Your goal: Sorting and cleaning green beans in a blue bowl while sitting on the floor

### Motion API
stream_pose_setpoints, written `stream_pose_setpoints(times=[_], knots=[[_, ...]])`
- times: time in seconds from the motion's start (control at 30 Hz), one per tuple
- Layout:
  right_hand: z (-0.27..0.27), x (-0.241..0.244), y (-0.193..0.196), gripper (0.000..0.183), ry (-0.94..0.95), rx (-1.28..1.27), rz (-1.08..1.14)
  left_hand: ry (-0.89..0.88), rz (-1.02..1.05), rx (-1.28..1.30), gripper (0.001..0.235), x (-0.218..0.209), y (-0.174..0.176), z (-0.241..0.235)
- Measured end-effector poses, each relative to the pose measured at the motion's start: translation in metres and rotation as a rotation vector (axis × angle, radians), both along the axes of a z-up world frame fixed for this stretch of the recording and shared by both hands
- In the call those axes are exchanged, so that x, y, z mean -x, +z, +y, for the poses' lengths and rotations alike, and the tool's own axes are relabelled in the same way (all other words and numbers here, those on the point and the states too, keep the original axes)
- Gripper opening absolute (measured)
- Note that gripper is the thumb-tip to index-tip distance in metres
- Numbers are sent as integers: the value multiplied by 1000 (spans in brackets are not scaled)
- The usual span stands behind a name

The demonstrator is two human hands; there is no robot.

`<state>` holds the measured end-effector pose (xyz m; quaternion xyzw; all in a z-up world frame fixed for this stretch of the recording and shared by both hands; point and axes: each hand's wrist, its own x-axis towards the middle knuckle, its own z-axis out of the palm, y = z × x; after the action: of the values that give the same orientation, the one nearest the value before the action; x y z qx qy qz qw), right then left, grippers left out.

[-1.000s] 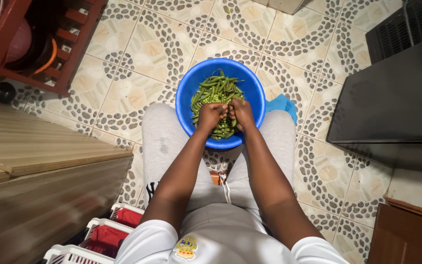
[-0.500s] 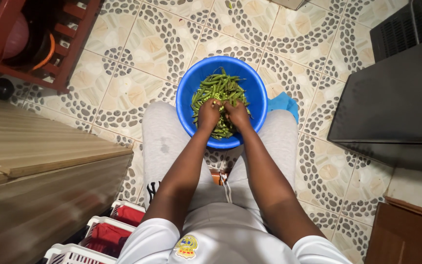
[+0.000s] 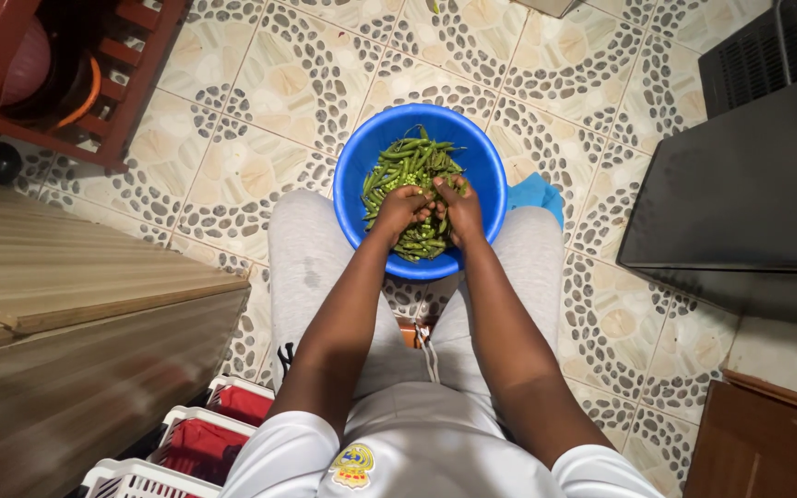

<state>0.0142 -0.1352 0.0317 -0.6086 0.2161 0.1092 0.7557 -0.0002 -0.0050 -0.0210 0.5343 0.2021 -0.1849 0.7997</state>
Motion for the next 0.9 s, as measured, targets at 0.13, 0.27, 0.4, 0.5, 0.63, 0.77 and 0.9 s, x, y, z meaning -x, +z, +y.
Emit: stream_pose_setpoints(times=[0.13,0.27,0.4,0.5,0.63,0.77,0.9], knots=[[6,3,4,23,-26,-36,-32,-109,-131,-268,13,1,2,8],[2,3,28,19,-134,-110,-50,-283,-146,-627,29,9,14,11],[-6,0,33,17,-189,-190,-60,-132,-81,-375,24,10,48,11],[-7,1,34,17,-173,-218,-53,-119,-111,-434,27,11,46,15],[-16,-9,5,16,-160,-332,-9,-50,-120,-471,27,14,63,16],[-23,-16,-22,12,-110,-447,55,-105,-146,-294,31,7,42,8],[-25,-19,-33,15,-154,-502,118,-87,-250,-433,26,13,60,15]])
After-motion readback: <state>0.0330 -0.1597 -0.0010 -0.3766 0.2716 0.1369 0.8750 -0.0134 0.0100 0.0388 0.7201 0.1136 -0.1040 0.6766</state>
